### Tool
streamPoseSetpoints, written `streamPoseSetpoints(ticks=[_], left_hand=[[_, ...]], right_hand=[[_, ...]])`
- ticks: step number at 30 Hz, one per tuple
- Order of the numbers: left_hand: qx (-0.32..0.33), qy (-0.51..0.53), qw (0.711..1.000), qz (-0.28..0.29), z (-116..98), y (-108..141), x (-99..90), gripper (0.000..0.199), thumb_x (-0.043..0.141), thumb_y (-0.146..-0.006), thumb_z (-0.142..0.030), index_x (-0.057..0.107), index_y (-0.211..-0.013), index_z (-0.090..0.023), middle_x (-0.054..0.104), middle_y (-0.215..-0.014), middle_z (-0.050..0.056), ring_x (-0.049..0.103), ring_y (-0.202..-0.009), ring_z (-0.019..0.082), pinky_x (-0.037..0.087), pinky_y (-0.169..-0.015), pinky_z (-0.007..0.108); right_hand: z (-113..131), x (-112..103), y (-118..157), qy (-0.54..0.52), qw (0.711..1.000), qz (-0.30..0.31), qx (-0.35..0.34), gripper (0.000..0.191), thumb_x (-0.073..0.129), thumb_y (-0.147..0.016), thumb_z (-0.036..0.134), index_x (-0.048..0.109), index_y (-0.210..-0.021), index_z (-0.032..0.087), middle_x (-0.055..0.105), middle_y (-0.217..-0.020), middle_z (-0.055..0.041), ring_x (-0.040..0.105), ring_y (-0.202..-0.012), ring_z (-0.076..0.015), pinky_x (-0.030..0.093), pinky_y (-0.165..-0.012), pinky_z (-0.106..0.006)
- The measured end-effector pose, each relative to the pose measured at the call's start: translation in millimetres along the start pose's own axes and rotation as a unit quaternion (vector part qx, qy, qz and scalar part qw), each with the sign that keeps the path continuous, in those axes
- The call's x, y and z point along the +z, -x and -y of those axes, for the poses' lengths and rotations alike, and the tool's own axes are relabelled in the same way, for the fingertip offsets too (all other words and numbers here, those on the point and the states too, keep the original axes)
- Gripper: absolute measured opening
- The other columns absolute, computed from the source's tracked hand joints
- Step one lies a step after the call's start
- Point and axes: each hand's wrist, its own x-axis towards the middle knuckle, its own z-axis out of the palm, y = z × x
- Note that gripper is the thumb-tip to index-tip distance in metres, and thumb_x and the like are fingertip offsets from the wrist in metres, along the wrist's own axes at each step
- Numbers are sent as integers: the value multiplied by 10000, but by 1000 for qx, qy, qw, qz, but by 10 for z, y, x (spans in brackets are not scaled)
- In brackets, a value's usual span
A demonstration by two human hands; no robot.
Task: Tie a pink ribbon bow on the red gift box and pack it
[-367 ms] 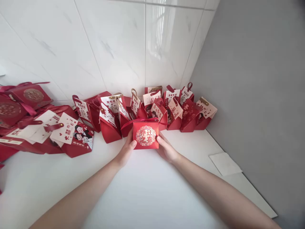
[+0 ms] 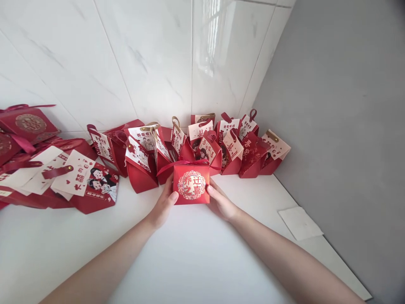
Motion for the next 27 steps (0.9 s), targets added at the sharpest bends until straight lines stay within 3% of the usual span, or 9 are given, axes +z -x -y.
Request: streamPoseSetpoints(ticks=[10, 16, 27], left_hand=[[-12, 0, 1000, -1, 28, 14, 10, 911, 660, -884, -650, 278, -1628, -287, 420, -1639, 113, 320, -1552, 381, 257, -1297, 548], [-9, -1, 1000, -1, 19, -3, 32, 875, 673, -874, -651, 352, -1597, -277, 411, -1647, 107, 312, -1556, 383, 254, -1301, 546], [-1, -8, 1000, 7, 49, -18, 23, 866, 649, -889, -657, 345, -1603, -274, 396, -1657, 100, 318, -1553, 382, 240, -1304, 557]], right_hand=[[17, -12, 1, 2, 1000, -21, 18, 695, 790, -850, 552, 532, -1433, 274, 625, -1449, -91, 531, -1404, -338, 425, -1185, -523], [35, 5, 11, 18, 999, -26, 17, 695, 791, -838, 568, 547, -1420, 274, 626, -1448, -90, 538, -1398, -337, 433, -1181, -518], [37, -14, 20, 28, 999, -24, 20, 719, 768, -848, 599, 532, -1446, 277, 641, -1429, -89, 540, -1397, -335, 439, -1172, -534]])
